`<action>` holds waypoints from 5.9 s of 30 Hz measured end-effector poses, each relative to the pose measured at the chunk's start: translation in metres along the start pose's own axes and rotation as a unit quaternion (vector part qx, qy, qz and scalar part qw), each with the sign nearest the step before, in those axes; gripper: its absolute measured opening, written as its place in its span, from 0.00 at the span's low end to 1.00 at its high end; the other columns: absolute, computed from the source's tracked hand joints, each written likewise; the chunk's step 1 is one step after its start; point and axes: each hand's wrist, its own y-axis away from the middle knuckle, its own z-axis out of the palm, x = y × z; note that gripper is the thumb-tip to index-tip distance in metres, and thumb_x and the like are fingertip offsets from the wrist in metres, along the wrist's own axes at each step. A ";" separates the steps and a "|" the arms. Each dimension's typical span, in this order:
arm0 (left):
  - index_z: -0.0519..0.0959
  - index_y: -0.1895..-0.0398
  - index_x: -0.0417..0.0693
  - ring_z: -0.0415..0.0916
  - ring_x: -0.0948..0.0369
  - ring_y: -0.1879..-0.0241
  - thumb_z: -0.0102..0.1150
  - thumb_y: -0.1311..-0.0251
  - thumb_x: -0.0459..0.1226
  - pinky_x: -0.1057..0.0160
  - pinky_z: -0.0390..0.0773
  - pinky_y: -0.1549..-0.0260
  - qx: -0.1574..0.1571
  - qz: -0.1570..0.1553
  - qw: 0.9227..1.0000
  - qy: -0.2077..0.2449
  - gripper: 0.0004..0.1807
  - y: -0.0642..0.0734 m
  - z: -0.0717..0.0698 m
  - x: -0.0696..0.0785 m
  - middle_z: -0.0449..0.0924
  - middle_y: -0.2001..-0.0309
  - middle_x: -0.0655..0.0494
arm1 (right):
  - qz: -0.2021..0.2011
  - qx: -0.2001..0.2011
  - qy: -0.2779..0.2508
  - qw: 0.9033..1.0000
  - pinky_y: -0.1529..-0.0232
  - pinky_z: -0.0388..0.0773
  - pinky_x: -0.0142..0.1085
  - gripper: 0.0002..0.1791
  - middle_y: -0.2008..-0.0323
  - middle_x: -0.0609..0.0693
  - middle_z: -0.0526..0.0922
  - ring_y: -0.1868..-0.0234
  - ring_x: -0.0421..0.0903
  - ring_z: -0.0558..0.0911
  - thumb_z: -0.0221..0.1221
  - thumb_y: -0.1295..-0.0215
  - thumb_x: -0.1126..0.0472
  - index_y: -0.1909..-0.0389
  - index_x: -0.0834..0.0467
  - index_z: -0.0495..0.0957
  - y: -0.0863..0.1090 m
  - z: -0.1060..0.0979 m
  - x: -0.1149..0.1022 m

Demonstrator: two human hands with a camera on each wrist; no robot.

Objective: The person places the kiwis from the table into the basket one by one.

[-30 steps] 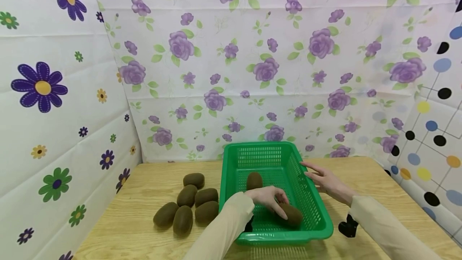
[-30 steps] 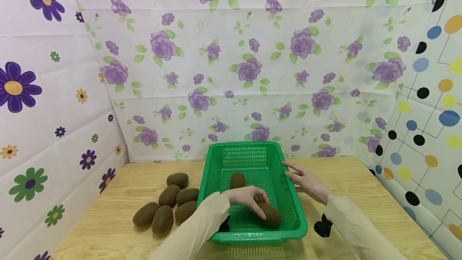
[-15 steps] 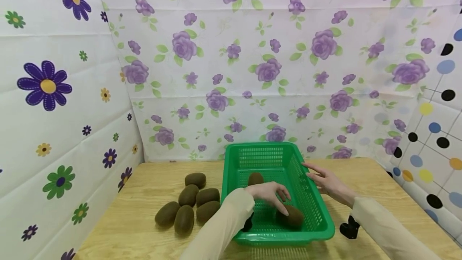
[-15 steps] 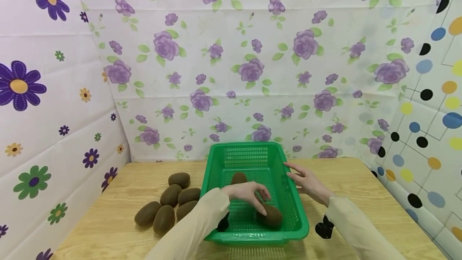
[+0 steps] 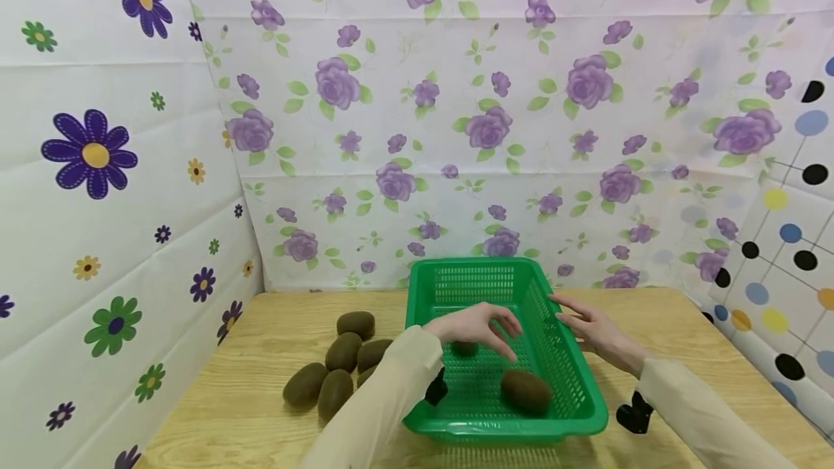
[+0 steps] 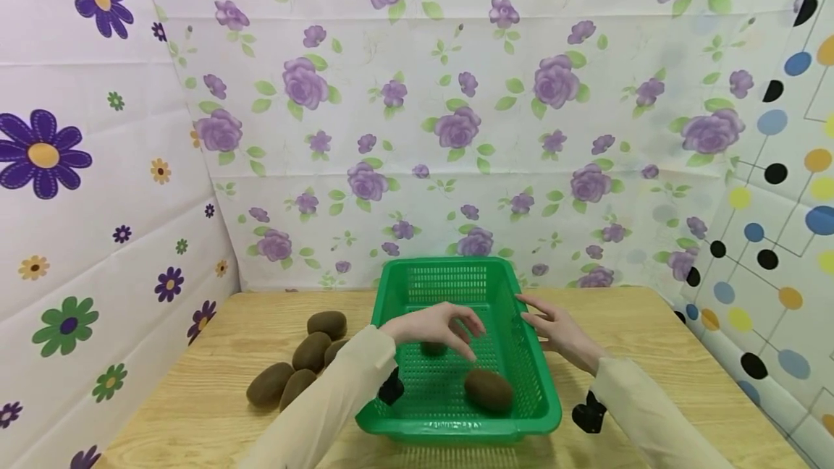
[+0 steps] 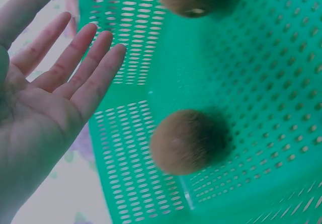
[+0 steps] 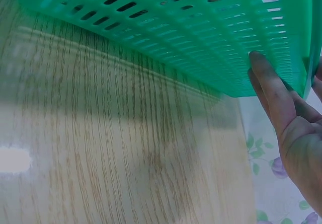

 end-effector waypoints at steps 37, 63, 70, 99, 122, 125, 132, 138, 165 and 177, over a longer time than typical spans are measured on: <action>0.71 0.47 0.39 0.72 0.53 0.53 0.63 0.46 0.36 0.57 0.72 0.56 0.140 0.011 0.989 0.035 0.23 0.116 -0.080 -0.024 0.72 0.50 0.46 | -0.013 -0.014 -0.015 1.000 0.56 0.71 0.52 0.31 0.63 0.55 0.75 0.55 0.54 0.76 0.45 0.29 0.60 0.30 0.57 0.44 0.001 -0.002 0.002; 0.70 0.49 0.33 0.70 0.47 0.52 0.62 0.46 0.35 0.57 0.72 0.56 0.276 -0.032 0.958 0.068 0.23 0.226 -0.087 -0.080 0.70 0.50 0.36 | -0.008 -0.002 -0.008 1.000 0.55 0.71 0.50 0.31 0.37 0.69 0.51 0.47 0.59 0.70 0.45 0.29 0.59 0.30 0.56 0.44 -0.001 0.000 0.004; 0.69 0.50 0.30 0.70 0.46 0.53 0.61 0.45 0.33 0.57 0.72 0.57 0.293 -0.046 0.953 0.059 0.22 0.250 -0.085 -0.095 0.70 0.51 0.35 | -0.011 -0.005 -0.009 1.000 0.56 0.71 0.51 0.31 0.39 0.70 0.57 0.48 0.60 0.71 0.45 0.29 0.59 0.30 0.56 0.44 0.001 -0.001 0.003; 0.63 0.42 0.31 0.64 0.43 0.48 0.66 0.51 0.34 0.53 0.70 0.55 0.272 -0.130 0.950 0.083 0.33 0.292 -0.059 -0.149 0.64 0.46 0.35 | -0.012 -0.005 -0.022 1.000 0.57 0.72 0.51 0.31 0.42 0.70 0.62 0.51 0.60 0.73 0.45 0.29 0.60 0.30 0.57 0.44 -0.001 -0.003 0.004; 0.66 0.43 0.34 0.63 0.46 0.49 0.62 0.48 0.35 0.57 0.68 0.56 0.258 -0.125 0.956 0.055 0.29 0.301 -0.062 -0.154 0.68 0.48 0.41 | -0.009 0.000 -0.018 1.000 0.56 0.72 0.51 0.32 0.42 0.69 0.63 0.50 0.60 0.72 0.46 0.30 0.59 0.30 0.57 0.44 0.000 0.000 0.003; 0.65 0.42 0.34 0.63 0.47 0.49 0.62 0.48 0.35 0.57 0.70 0.58 0.270 -0.130 0.952 0.062 0.30 0.302 -0.064 -0.151 0.67 0.47 0.41 | -0.012 -0.003 -0.016 1.000 0.56 0.72 0.51 0.32 0.43 0.69 0.63 0.51 0.60 0.72 0.45 0.29 0.60 0.30 0.57 0.43 0.001 0.000 0.002; 0.64 0.41 0.34 0.64 0.46 0.50 0.62 0.48 0.35 0.57 0.72 0.60 0.281 -0.130 0.948 0.072 0.31 0.303 -0.066 -0.147 0.67 0.47 0.40 | -0.008 0.003 -0.020 1.000 0.57 0.72 0.51 0.32 0.41 0.70 0.60 0.49 0.62 0.71 0.46 0.30 0.60 0.30 0.57 0.44 0.001 0.000 0.003; 0.64 0.41 0.34 0.64 0.46 0.49 0.62 0.48 0.35 0.58 0.70 0.58 0.294 -0.133 0.944 0.063 0.31 0.304 -0.067 -0.148 0.66 0.46 0.39 | -0.011 0.004 -0.020 1.000 0.58 0.73 0.51 0.32 0.57 0.61 0.75 0.59 0.53 0.78 0.46 0.30 0.60 0.30 0.58 0.44 0.001 0.000 0.003; 0.64 0.40 0.37 0.63 0.44 0.47 0.61 0.46 0.37 0.57 0.71 0.59 0.311 -0.137 0.939 0.058 0.31 0.309 -0.072 -0.143 0.64 0.44 0.38 | -0.008 0.009 -0.021 1.000 0.57 0.72 0.52 0.31 0.43 0.68 0.63 0.51 0.61 0.73 0.46 0.30 0.60 0.30 0.58 0.45 0.000 0.000 0.003; 0.65 0.40 0.39 0.63 0.45 0.48 0.63 0.48 0.38 0.55 0.70 0.57 0.334 -0.147 0.930 0.040 0.31 0.309 -0.079 -0.136 0.64 0.44 0.39 | -0.005 0.005 -0.029 1.000 0.56 0.71 0.51 0.32 0.40 0.68 0.60 0.48 0.59 0.71 0.46 0.30 0.60 0.30 0.57 0.45 0.000 -0.002 0.004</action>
